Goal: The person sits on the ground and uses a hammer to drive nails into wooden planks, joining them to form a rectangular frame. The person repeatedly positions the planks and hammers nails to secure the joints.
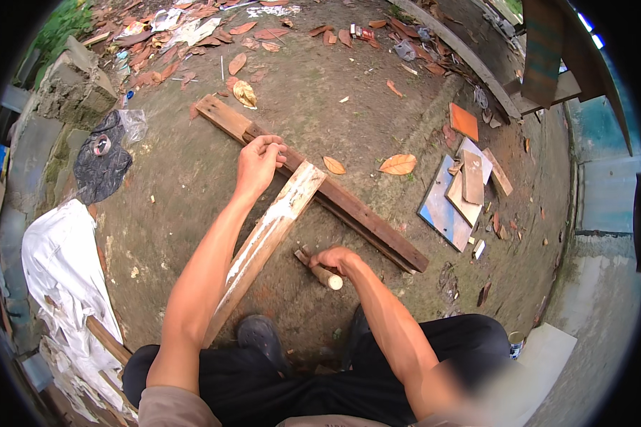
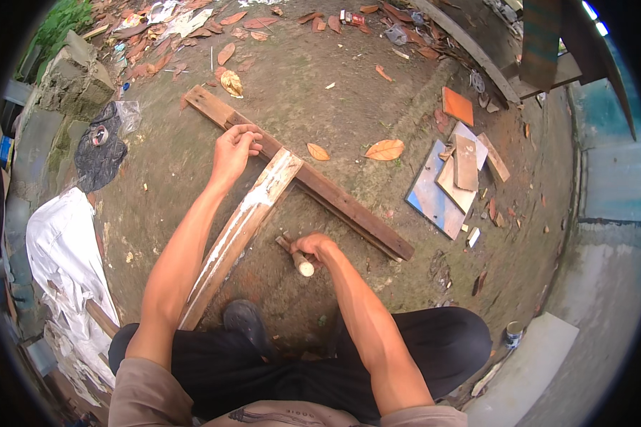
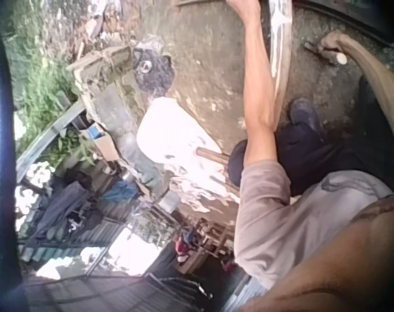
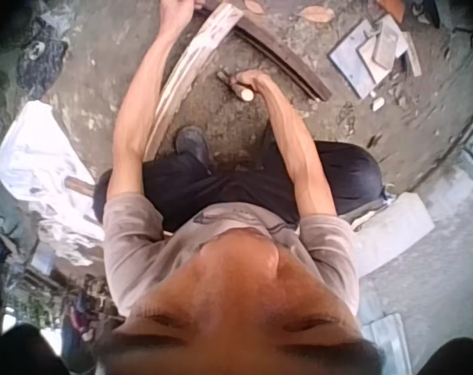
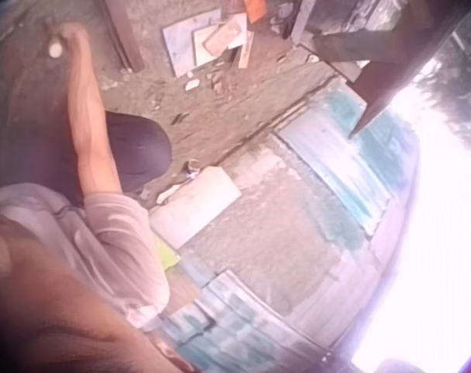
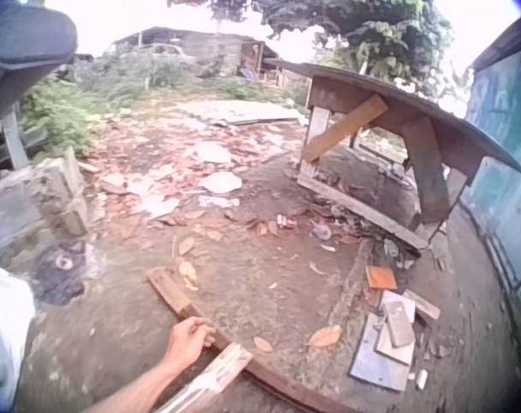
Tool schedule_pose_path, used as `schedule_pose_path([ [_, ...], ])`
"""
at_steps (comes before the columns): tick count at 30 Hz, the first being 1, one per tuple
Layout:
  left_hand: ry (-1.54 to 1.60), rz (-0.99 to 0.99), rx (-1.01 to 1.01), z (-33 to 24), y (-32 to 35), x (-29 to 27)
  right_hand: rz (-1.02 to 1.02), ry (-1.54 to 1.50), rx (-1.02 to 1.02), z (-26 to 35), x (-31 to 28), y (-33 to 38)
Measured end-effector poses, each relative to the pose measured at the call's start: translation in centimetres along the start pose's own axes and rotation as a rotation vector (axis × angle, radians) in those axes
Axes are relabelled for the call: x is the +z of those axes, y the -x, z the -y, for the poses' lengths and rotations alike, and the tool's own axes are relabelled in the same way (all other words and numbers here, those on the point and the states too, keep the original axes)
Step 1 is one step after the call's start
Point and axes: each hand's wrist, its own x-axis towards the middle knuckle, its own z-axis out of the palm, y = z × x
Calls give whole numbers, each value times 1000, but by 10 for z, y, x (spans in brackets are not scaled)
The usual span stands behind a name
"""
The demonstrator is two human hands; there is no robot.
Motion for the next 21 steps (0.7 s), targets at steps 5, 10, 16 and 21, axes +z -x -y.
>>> schedule_pose_path([
  [5, 28, 3, 72, 5, 7, 14, 10, -20, -12, 3, -2, 10],
  [10, -29, -24, -79, -9, 21, 24, 111, -66, -30, -2, -8, 17],
  [16, -307, -257, 365, 22, 22, 31, -37, 146, -134, 5, -1, 35],
  [21, -242, -283, 220, 30, 36, 42, -670, 471, -669, 23, -10, 64],
])
